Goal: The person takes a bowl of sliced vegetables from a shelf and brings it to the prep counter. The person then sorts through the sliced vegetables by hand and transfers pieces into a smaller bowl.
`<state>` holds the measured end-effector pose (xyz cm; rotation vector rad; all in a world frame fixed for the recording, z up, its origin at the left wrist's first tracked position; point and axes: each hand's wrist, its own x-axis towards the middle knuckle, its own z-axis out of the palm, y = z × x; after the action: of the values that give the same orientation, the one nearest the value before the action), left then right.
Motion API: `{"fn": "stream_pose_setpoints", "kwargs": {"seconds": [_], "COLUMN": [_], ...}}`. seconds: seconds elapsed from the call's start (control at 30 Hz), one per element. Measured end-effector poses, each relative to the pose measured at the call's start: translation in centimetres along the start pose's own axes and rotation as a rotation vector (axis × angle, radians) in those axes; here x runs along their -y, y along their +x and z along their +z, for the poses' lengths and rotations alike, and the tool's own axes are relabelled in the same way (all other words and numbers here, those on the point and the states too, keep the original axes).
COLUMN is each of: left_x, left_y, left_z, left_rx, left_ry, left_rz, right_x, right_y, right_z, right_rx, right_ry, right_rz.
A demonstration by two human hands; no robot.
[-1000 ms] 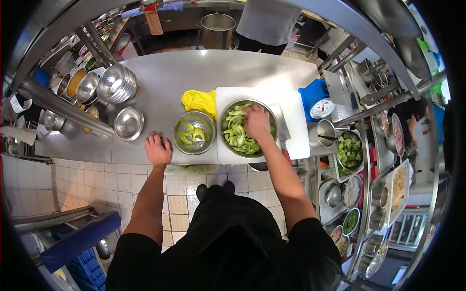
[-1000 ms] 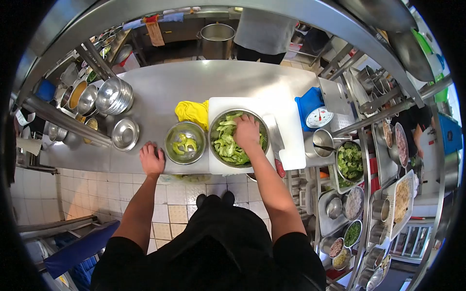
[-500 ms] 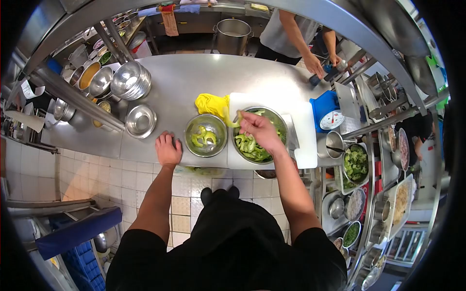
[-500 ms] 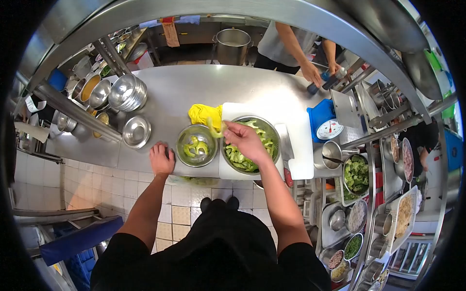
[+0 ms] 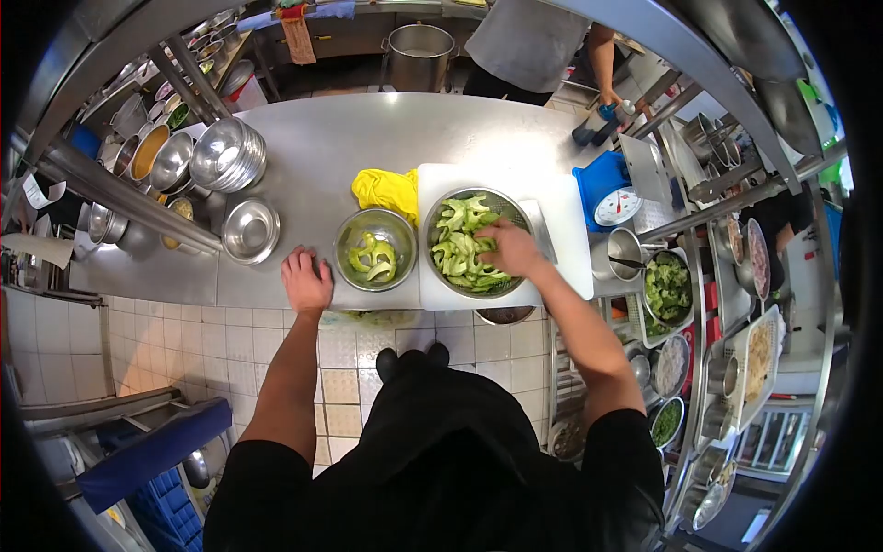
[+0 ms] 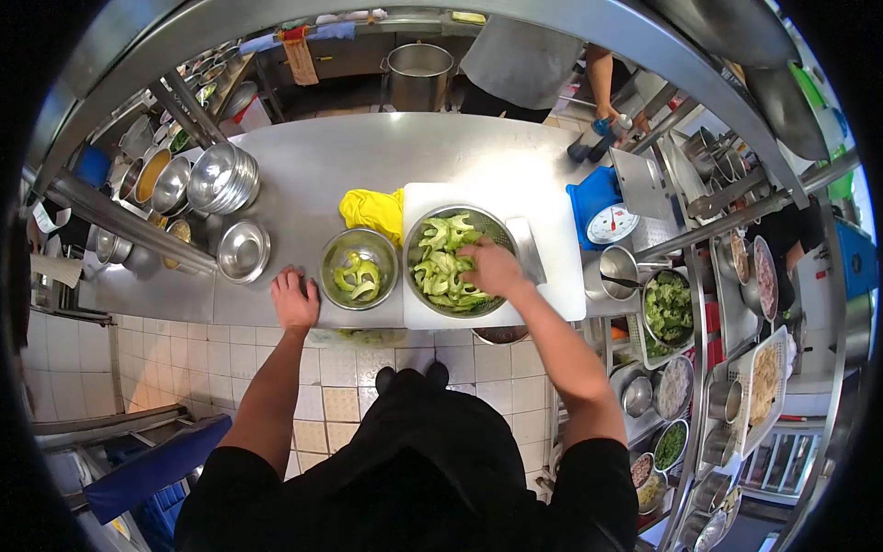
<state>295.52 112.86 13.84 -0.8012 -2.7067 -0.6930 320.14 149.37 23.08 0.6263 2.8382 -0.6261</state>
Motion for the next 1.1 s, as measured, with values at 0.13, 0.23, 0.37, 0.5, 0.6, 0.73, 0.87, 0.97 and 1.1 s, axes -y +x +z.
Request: {"fn": "stream_pose_setpoints", "kwargs": {"seconds": [0.13,0.23,0.37,0.5,0.6,0.73,0.87,0.97,1.1], "left_x": [0.5,0.3,0.4,0.3,0.4,0.3,0.4,0.1,0.4], "left_y": [0.0,0.0,0.0,0.1,0.0,0.1,0.0,0.1,0.2], "left_z": [0.4,0.1,0.0,0.2,0.0,0.0,-0.1,0.0,0.2], "left_rx": [0.003,0.012,0.009,0.006,0.012,0.008,0.007,0.013,0.005], "left_ry": [0.003,0.006,0.004,0.002,-0.001,-0.010,0.005,-0.002,0.005], "left_rz": [0.018,0.005,0.009,0.003,0.008,0.013,0.012,0.005,0.004], "right_x": [-1.3,-1.6,-0.5,2.3,4.6,4.5,4.7,4.4,2.5], "right_y": [1.2,1.0,-0.1,-2.3,-3.3,-1.9,-0.5,-0.1,-0.8], "right_z": [-2.8,-3.7,-2.4,-2.2,-1.5,1.4,1.6,1.0,1.1], "right_rx": [0.047,-0.061,-0.351,-0.796,-0.247,-0.074,0.017,0.053,-0.036], "right_ry": [0.311,0.527,0.646,0.142,0.008,-0.275,-0.264,-0.195,-0.002], "right_rz": [0.026,0.114,0.110,0.079,0.299,0.480,0.507,0.522,0.476]}}
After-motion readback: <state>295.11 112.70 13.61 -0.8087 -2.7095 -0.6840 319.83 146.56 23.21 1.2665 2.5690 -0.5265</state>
